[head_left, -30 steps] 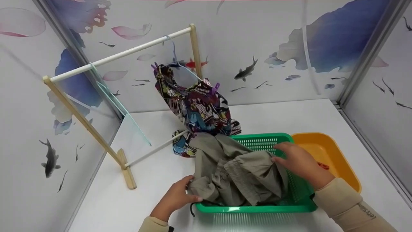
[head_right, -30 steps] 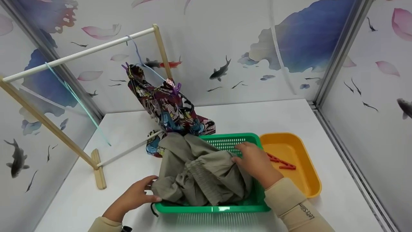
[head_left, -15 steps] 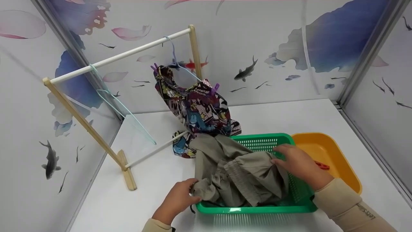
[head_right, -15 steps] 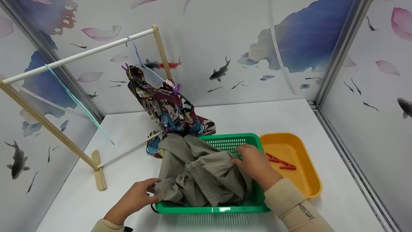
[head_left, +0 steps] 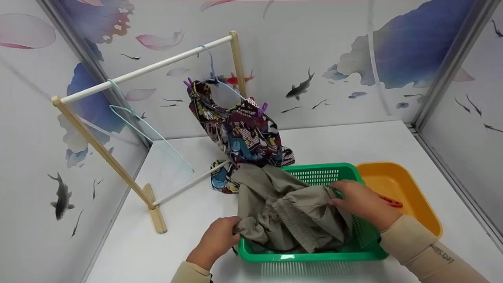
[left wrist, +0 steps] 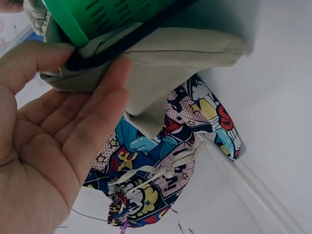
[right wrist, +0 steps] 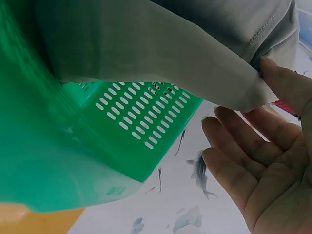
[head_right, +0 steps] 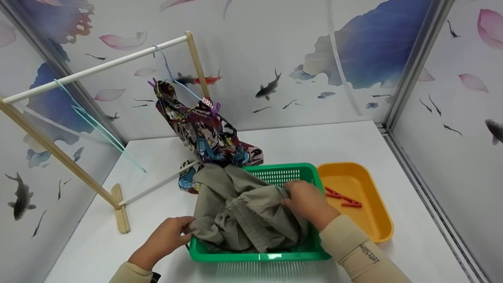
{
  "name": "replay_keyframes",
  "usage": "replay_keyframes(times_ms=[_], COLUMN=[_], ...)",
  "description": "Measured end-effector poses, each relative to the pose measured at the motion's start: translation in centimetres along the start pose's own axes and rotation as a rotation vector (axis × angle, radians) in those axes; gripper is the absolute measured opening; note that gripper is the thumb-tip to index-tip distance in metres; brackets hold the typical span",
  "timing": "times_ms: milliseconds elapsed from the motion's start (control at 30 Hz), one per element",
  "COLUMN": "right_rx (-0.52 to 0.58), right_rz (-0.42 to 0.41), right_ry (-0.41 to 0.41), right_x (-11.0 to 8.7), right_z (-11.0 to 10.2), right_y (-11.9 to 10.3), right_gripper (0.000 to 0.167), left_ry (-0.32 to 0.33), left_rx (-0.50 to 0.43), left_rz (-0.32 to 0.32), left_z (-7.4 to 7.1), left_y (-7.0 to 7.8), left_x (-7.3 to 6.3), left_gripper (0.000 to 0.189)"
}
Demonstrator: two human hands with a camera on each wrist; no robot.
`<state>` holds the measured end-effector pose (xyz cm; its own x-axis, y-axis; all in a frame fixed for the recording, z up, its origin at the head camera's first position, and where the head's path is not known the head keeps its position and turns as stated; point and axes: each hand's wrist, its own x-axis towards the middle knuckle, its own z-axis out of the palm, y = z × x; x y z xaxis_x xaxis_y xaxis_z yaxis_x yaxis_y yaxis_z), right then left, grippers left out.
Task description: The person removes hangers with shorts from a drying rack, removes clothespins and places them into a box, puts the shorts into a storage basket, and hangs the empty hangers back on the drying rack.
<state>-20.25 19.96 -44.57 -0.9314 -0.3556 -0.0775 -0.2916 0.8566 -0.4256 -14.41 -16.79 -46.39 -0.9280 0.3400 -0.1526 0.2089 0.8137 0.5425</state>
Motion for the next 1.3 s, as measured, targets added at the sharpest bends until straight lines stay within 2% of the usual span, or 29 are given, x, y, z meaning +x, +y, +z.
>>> replay_keyframes(times_ms=[133, 233, 500, 733, 967, 1167, 1300], right_rx=[-0.001, -0.001, 0.043, 0.006, -0.015, -0.026, -0.029], right_rz=[-0.011, -0.005, -0.057, -0.124, -0.145, -0.167, -0.150], right_ry=[-0.012, -0.030, -0.052, -0.037, -0.022, 0.001, -0.008], right_x=[0.5, 0.8, 1.2, 1.4, 1.6, 1.7, 1.8], right_z=[0.2, 0.4, 1.0, 1.5, 1.8, 2.0, 2.0], right_y=[-0.1, -0.2, -0.3, -0.4, -0.5, -0.5, -0.6], right_gripper=[0.048, 0.046, 0.011, 0.015, 0.016, 0.018, 0.016], left_ry=[0.036, 0.048, 0.061, -0.001, 0.015, 0.070, 0.108], left_rx=[0.007, -0.012, -0.197, -0.336, -0.355, -0.302, -0.251], left_rz=[0.023, 0.024, 0.035, 0.010, -0.006, 0.043, 0.033], left_z=[-0.3, -0.4, -0.6, -0.9, -1.0, -0.9, -0.8], left_y=[-0.3, -0.8, -2.7, -3.2, -3.0, -3.0, -2.7], left_x=[0.4, 0.8, 2.3, 3.7, 4.6, 4.9, 5.2], left_gripper=[0.017, 0.028, 0.060, 0.068, 0.062, 0.048, 0.036])
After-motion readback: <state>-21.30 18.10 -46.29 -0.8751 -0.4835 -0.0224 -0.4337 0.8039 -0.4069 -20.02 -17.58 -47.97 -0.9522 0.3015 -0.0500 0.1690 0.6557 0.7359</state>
